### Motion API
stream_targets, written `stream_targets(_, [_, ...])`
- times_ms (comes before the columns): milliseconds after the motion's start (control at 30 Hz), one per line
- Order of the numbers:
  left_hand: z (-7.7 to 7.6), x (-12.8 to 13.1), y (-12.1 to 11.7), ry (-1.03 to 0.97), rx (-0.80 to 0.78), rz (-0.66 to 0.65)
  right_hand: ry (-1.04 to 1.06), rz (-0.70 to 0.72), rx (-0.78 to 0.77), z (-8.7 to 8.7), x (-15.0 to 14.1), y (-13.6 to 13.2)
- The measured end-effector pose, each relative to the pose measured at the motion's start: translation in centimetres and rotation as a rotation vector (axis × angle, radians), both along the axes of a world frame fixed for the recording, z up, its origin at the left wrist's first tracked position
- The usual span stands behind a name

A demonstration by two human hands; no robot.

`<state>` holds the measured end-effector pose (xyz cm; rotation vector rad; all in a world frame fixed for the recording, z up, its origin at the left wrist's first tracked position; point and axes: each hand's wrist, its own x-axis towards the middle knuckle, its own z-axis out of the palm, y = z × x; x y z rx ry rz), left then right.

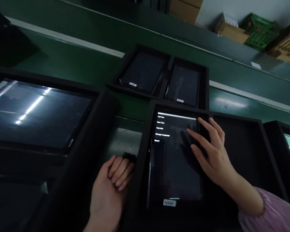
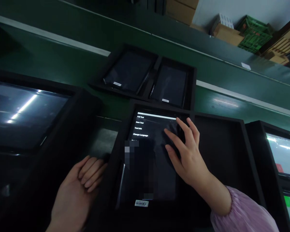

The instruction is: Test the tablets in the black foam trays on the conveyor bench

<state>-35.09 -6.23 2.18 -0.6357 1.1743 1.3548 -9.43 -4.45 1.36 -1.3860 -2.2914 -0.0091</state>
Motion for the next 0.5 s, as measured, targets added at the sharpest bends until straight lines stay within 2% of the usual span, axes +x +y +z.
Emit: stream_targets(500, [0.11, 0.22, -0.08, 0.028, -0.009, -0.007, -0.014, -0.009, 0.016, -0.49, -0.24, 0.18])
